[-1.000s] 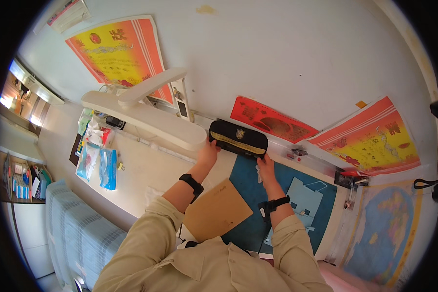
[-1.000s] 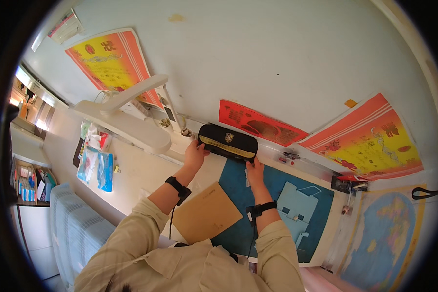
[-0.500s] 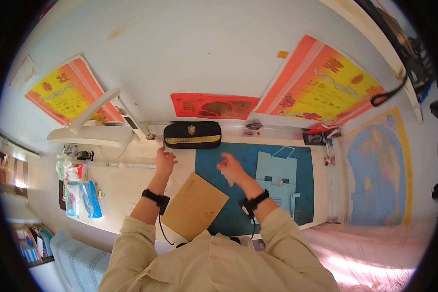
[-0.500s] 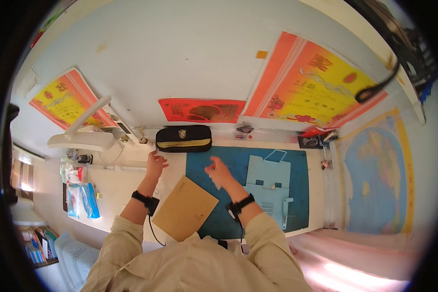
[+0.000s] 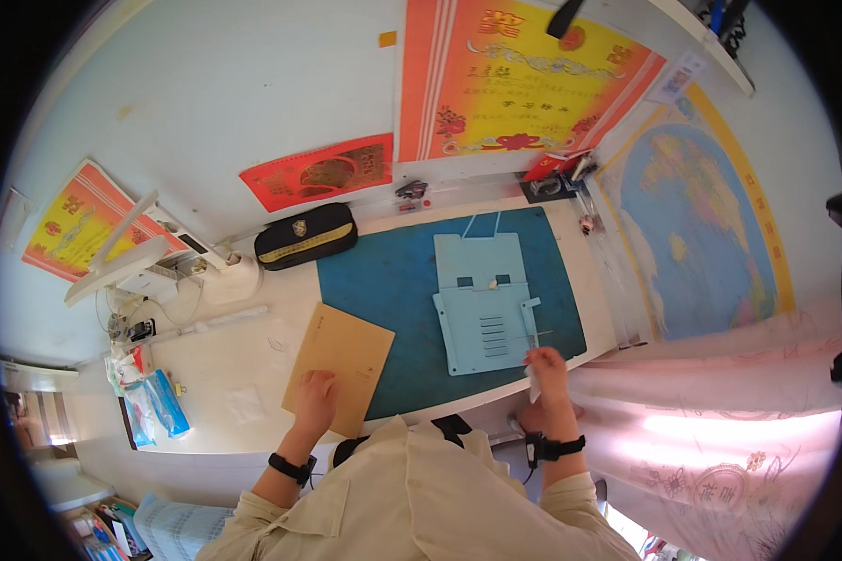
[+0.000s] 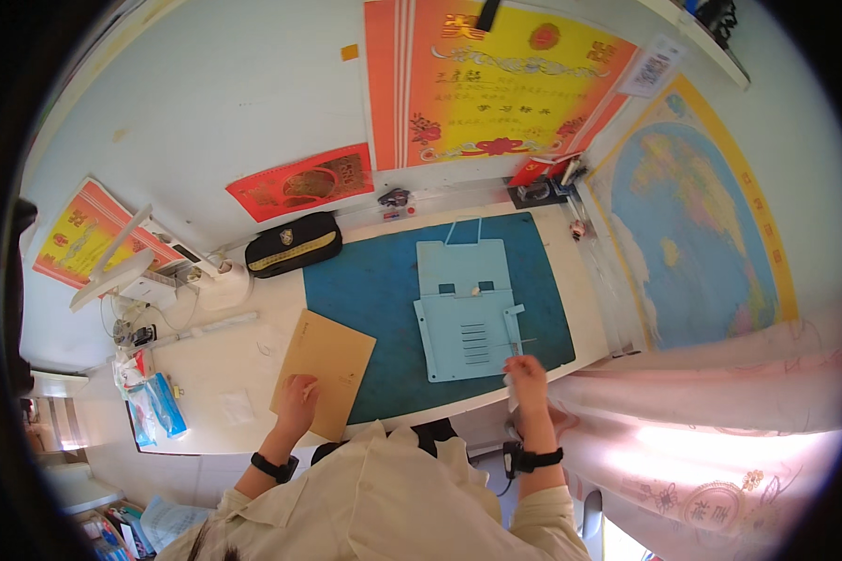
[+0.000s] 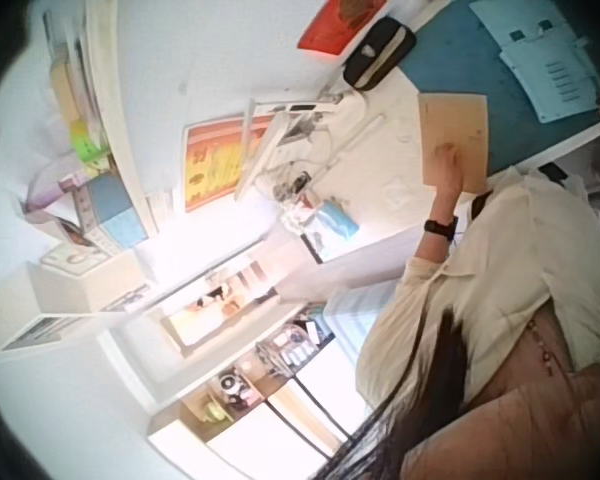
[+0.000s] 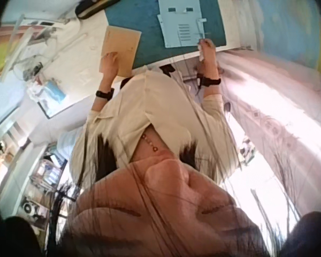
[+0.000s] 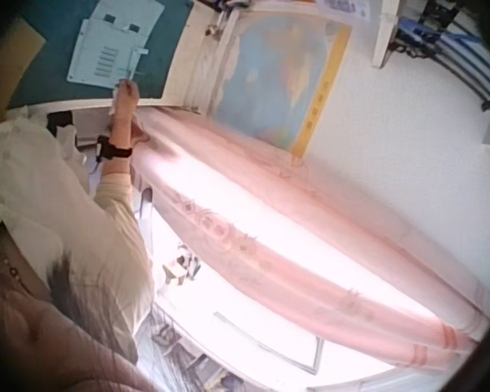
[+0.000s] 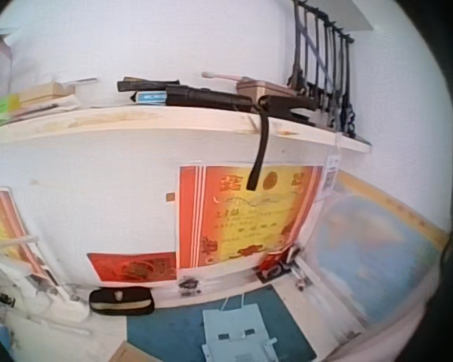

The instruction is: The person assembles a white desk lamp by attaching the head to the base and adjusting its position. They then open a black pencil case, remove a pen, and place it on a blue plastic component on the desk.

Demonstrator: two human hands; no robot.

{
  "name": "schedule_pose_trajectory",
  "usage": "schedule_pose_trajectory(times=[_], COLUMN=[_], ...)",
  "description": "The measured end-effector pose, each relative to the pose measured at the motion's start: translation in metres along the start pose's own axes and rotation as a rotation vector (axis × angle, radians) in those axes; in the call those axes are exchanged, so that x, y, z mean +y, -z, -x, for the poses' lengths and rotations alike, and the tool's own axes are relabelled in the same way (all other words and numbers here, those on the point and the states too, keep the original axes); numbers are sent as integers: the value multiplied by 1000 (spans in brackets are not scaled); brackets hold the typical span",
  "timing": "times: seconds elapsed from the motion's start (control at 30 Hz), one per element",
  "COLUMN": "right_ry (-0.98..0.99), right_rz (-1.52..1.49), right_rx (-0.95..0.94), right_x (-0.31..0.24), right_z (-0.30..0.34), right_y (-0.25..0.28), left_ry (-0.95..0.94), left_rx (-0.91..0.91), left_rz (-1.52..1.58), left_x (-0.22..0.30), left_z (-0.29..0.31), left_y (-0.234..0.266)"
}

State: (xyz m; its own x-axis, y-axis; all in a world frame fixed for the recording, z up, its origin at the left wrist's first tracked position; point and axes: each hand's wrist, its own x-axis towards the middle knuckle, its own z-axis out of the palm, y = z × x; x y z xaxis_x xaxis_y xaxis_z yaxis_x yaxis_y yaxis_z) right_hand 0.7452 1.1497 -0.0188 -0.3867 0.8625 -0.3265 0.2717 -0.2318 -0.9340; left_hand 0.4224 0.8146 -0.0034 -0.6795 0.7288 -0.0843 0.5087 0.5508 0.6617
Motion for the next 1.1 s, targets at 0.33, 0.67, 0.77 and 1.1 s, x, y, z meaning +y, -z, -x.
schedule_pose_trajectory(times=[0.33,0.67,0.77,1.1], right_ry=[478,572,544,47], right_rz=[572,1117,906,-67], right_rx=[-41,-456,-369,-222], right_x=[-32,-57,-50,-114], right_z=[-85,-165,-176,-176], right_y=[3,-72,-67,51], left_ry=[244,450,466,522], left_rx=[-371,-336,-311,-212], left_rz=[474,643,716,1406], left_x=[96,122,131,151], left_z=[-68,-85,-80,-76], left_y=[-135,-183,-172,-91])
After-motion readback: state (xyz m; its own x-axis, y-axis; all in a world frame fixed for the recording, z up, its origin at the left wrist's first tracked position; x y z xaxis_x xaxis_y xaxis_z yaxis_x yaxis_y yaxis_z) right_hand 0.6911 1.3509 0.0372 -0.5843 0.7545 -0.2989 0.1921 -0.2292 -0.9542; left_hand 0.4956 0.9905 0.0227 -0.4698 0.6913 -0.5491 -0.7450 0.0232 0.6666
